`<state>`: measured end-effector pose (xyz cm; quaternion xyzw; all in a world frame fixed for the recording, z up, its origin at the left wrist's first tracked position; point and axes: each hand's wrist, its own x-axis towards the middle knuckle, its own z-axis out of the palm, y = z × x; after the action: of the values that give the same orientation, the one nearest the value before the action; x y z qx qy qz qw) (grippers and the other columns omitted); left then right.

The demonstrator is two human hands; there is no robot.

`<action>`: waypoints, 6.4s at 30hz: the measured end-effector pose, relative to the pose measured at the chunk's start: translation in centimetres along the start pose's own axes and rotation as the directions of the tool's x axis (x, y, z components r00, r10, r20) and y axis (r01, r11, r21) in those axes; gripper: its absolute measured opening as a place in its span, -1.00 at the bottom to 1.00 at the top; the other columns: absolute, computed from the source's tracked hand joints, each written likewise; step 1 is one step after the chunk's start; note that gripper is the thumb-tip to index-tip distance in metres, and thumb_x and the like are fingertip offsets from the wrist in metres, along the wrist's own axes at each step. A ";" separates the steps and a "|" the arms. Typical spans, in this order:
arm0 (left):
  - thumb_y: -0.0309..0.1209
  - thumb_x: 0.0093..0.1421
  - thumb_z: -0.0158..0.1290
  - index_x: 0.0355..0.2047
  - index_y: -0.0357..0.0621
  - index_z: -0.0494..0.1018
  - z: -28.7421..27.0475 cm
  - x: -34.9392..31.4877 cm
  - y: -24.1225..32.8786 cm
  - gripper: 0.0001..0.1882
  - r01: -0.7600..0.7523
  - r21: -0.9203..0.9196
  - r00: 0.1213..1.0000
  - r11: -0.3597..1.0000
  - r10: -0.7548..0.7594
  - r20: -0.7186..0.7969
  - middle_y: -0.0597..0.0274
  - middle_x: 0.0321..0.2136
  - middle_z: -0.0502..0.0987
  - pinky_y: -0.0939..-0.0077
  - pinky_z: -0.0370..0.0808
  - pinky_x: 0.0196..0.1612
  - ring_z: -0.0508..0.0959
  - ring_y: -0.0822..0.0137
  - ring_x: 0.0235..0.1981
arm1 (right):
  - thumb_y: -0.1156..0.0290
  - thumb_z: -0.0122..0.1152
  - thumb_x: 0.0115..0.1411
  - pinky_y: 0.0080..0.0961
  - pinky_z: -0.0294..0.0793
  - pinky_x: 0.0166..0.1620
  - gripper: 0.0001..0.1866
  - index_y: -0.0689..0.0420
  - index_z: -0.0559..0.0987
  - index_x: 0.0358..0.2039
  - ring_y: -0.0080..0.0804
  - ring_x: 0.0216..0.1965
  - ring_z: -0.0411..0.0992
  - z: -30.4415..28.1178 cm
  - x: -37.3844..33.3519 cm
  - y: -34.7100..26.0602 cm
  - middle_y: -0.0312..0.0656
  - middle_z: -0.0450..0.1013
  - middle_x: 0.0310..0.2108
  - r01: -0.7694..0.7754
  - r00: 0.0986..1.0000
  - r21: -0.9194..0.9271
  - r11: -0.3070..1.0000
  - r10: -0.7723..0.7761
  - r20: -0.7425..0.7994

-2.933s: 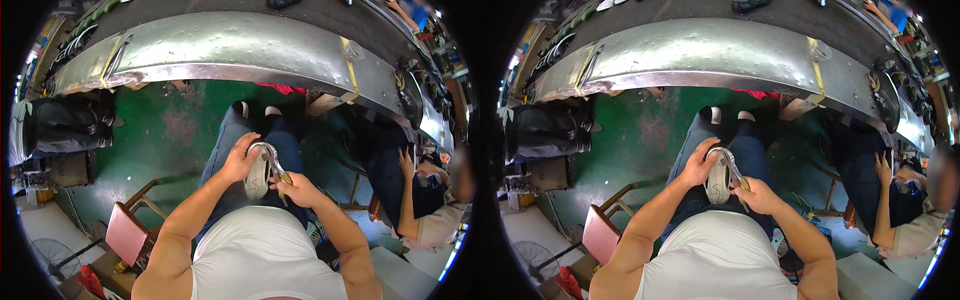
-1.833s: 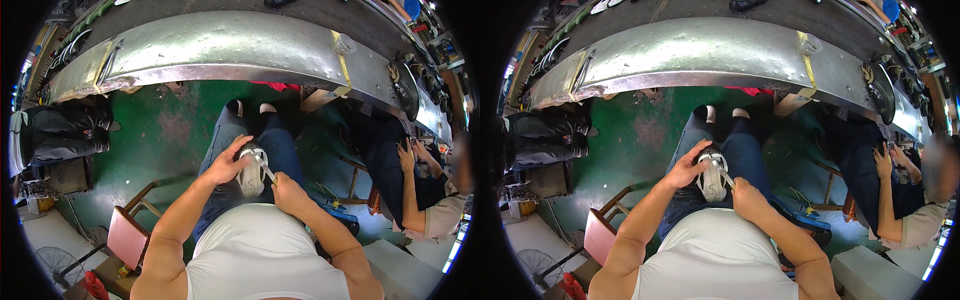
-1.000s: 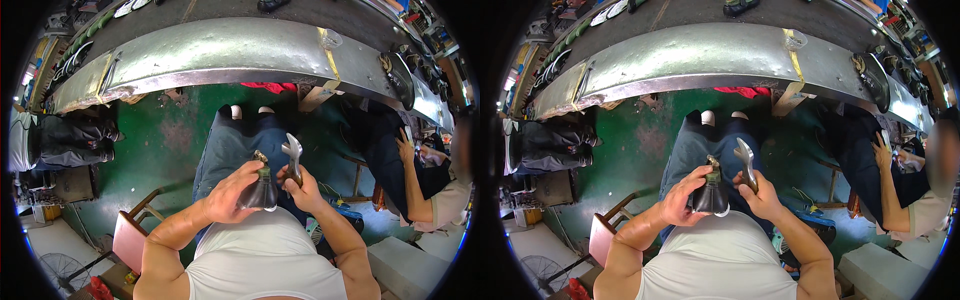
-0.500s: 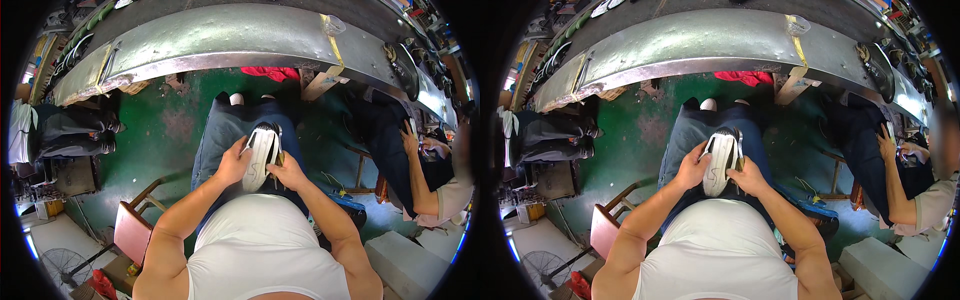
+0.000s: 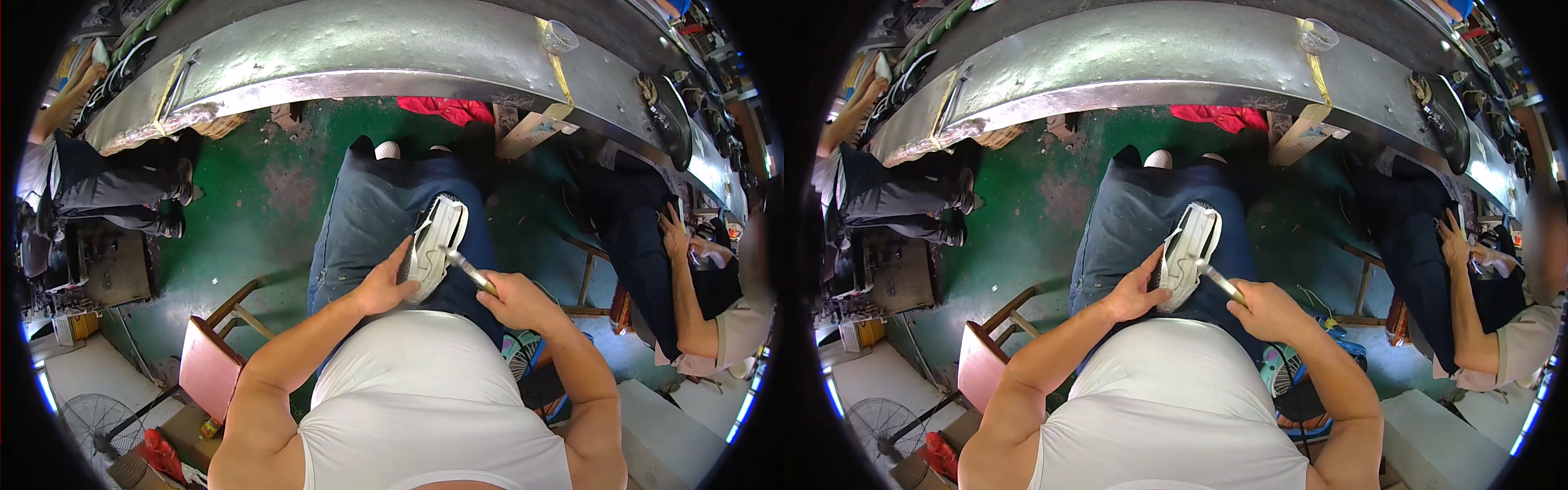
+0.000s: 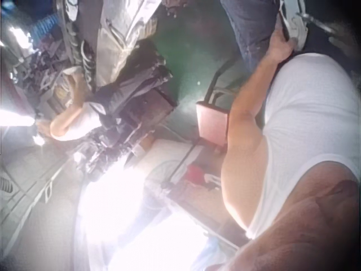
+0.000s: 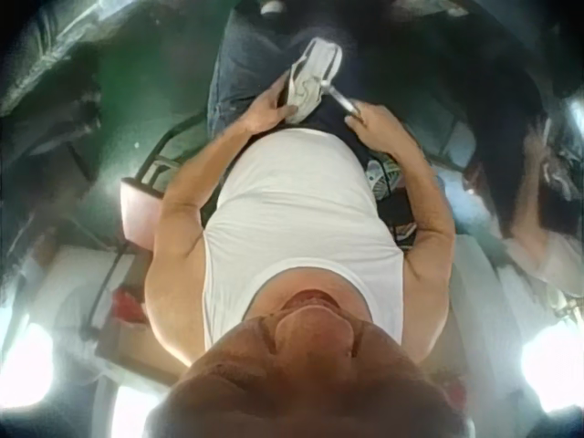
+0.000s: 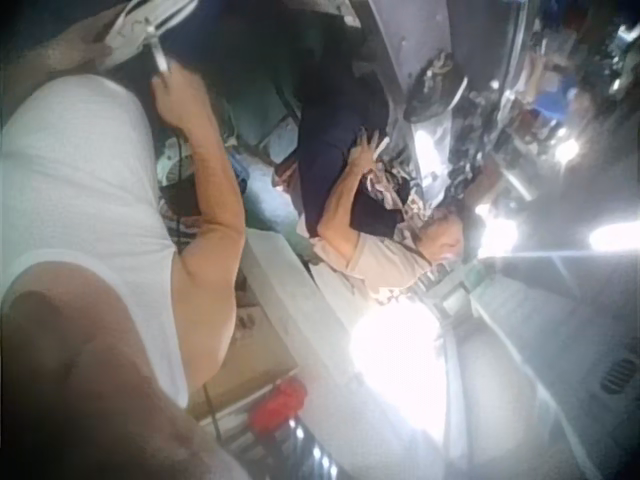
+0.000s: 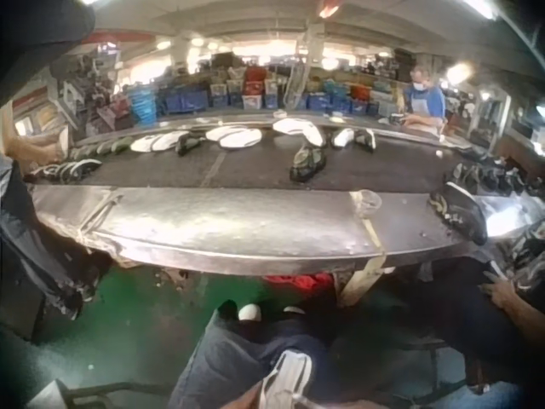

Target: Manually aligning and fitting shoe parts including the sole and upper lining sections on a manufacturing assembly line.

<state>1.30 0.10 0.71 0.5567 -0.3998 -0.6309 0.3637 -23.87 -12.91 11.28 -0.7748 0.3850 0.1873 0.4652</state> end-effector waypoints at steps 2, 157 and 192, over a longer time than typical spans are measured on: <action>-0.56 0.14 0.08 0.45 -0.34 -0.24 0.4 0.1 0.0 -0.03 -0.010 0.026 1.000 1.000 0.010 -0.008 -0.21 0.39 0.08 0.42 0.02 0.42 0.10 0.12 0.42 | 0.36 0.14 0.28 -0.11 0.52 -0.10 -0.67 0.32 0.45 -0.05 0.09 -0.13 0.52 0.6 0.7 0.3 0.17 0.51 -0.13 0.350 0.919 -0.148 0.925 -0.370 -0.135; -0.42 0.31 0.07 0.48 -0.10 -0.25 2.7 5.6 -0.9 -0.10 -0.075 0.201 0.947 0.977 0.133 -0.291 -0.17 0.34 0.16 0.29 0.12 0.38 0.17 -0.07 0.36 | 0.34 0.14 0.33 -0.51 0.43 -0.53 -0.74 0.26 0.48 -0.08 -0.50 -0.62 0.41 2.0 6.1 1.0 -0.23 0.51 -0.45 0.085 0.996 0.361 0.929 -0.065 -0.067; -0.28 0.44 -0.22 0.45 0.44 -0.06 2.0 5.3 3.7 -0.39 0.026 0.691 0.999 0.723 0.009 -0.047 -0.47 0.29 0.10 0.12 0.42 0.22 0.45 -0.32 0.12 | 0.10 -0.10 0.44 -0.23 0.49 -0.28 -0.53 0.32 0.48 -0.32 -0.07 -0.45 0.53 -2.3 8.5 1.8 0.06 0.50 -0.51 0.073 0.975 -0.031 0.997 -0.078 -0.208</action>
<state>-1.23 -6.05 2.01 0.6686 -0.5947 -0.4250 0.1365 -20.03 -19.01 5.87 -0.8095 0.3998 0.0914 0.4201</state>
